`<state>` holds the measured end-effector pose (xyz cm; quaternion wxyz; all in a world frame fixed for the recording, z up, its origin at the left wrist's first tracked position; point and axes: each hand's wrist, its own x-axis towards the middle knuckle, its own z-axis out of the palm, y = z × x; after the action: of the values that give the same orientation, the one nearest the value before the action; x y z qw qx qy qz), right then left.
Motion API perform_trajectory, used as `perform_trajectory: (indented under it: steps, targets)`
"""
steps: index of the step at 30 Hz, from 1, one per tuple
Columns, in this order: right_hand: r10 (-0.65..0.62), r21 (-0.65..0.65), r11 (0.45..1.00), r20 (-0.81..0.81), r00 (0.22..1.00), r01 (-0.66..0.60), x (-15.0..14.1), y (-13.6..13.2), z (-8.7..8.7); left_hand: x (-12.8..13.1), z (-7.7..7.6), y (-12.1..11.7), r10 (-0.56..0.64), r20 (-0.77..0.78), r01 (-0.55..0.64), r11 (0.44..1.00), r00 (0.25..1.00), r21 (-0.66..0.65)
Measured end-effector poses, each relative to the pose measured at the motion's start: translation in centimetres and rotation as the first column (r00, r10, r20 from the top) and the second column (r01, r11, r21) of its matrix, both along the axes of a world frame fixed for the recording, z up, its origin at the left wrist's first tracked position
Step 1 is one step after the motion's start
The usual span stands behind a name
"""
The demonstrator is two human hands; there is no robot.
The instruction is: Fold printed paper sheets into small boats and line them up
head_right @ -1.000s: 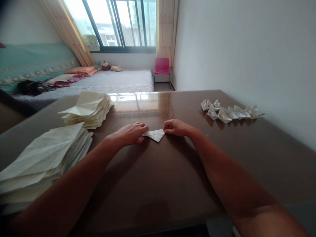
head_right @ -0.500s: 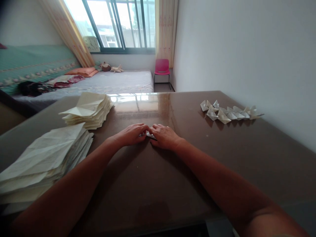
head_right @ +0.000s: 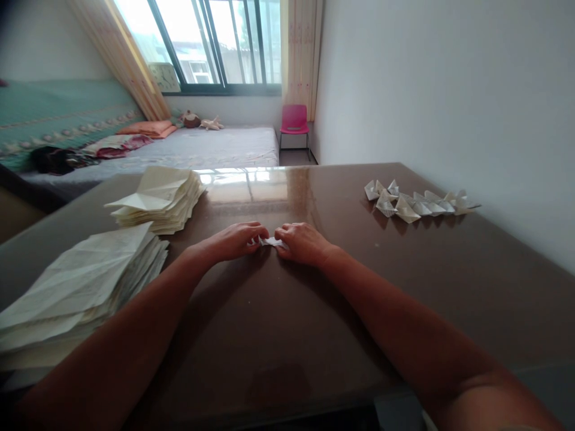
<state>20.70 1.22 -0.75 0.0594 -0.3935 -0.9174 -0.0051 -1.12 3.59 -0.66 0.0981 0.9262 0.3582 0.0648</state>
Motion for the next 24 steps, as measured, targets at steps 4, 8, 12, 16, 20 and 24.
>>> perform_trajectory:
  steps: [4,8,12,16,20,24]
  targets:
    - [-0.017,0.031,0.999,0.104,0.994,0.014,-0.5,-0.6,0.3,0.1,-0.1,0.0,-0.024,-0.01,0.025,0.999,1.0,0.043]
    - [-0.046,0.059,0.998,0.159,0.986,0.037,-1.1,-0.9,0.3,-0.1,-0.3,0.2,-0.013,-0.001,0.013,0.999,1.0,0.052]
    - [-0.082,0.046,0.996,0.16,0.984,0.075,-0.9,-0.8,0.3,-0.4,-0.4,0.5,-0.014,0.008,0.014,0.999,1.0,0.039]
    - [-0.09,-0.004,0.996,0.173,0.981,0.092,-0.6,-1.0,0.8,-0.4,-0.3,0.6,-0.026,0.006,0.026,0.999,1.0,0.04]
    - [-0.121,0.01,0.992,0.223,0.967,0.122,-1.3,-1.9,1.0,-0.2,-0.3,0.5,-0.015,-0.009,0.016,0.999,1.0,0.03]
    - [-0.16,0.044,0.987,0.236,0.958,0.154,-2.0,-2.1,0.8,-0.3,-0.5,0.6,-0.014,0.001,0.014,0.999,1.0,0.029]
